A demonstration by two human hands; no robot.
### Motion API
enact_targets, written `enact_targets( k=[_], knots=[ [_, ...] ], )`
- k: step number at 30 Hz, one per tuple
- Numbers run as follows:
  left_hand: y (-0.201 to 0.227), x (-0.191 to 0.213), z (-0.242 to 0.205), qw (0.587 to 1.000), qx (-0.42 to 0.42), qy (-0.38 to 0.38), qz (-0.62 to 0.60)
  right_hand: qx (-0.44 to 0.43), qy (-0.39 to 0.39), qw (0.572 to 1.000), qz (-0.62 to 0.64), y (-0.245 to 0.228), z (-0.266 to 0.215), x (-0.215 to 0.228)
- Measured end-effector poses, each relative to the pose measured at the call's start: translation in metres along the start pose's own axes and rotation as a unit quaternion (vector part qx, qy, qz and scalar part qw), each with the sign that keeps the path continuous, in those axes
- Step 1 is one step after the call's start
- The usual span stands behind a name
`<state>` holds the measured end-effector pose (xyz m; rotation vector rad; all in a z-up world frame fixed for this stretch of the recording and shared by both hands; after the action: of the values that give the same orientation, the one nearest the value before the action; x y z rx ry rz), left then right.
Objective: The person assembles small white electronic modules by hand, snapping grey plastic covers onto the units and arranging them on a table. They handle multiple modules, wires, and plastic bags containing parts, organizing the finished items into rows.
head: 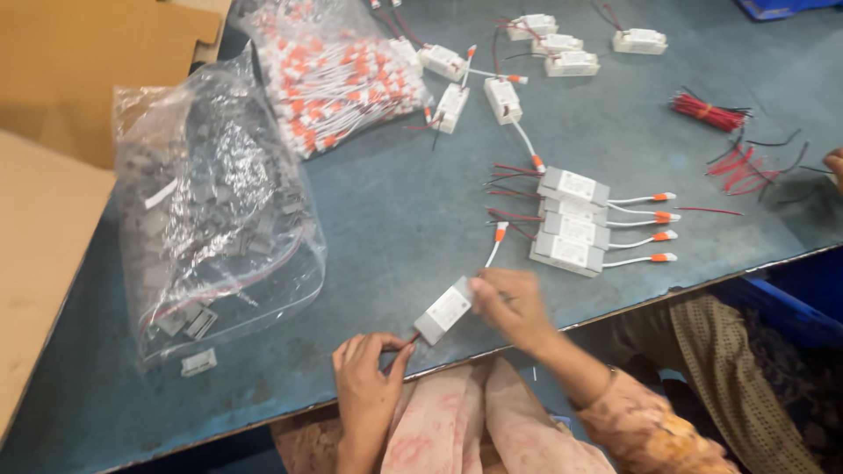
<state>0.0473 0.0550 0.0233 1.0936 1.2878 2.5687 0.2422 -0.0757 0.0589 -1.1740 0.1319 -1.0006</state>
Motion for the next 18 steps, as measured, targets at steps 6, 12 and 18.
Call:
enact_targets(
  k=[6, 12, 18],
  knots=[
    [0.019, 0.014, 0.016, 1.000, -0.010, 0.012, 0.011, -0.013, 0.152, 0.960, -0.237, 0.027, 0.003, 0.151],
    [0.080, -0.023, 0.042, 0.990, -0.120, -0.071, 0.012, 0.015, 0.022, 0.922, -0.387, 0.068, 0.056, 0.199],
    [0.071, -0.088, 0.056, 0.970, -0.088, -0.203, 0.101, -0.054, -0.074, 0.933, -0.347, 0.166, 0.081, 0.174]
  ],
)
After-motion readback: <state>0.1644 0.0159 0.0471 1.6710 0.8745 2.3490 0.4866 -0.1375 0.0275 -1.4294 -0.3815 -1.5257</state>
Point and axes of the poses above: each hand's wrist, its own z-axis towards the middle knuckle, its own x-axis out of the back of the hand, y = z × x, the point moved 10 cm from there along z, towards the middle knuckle, and after that the axes turned 4 degrees about y, right-handed, at the moved point
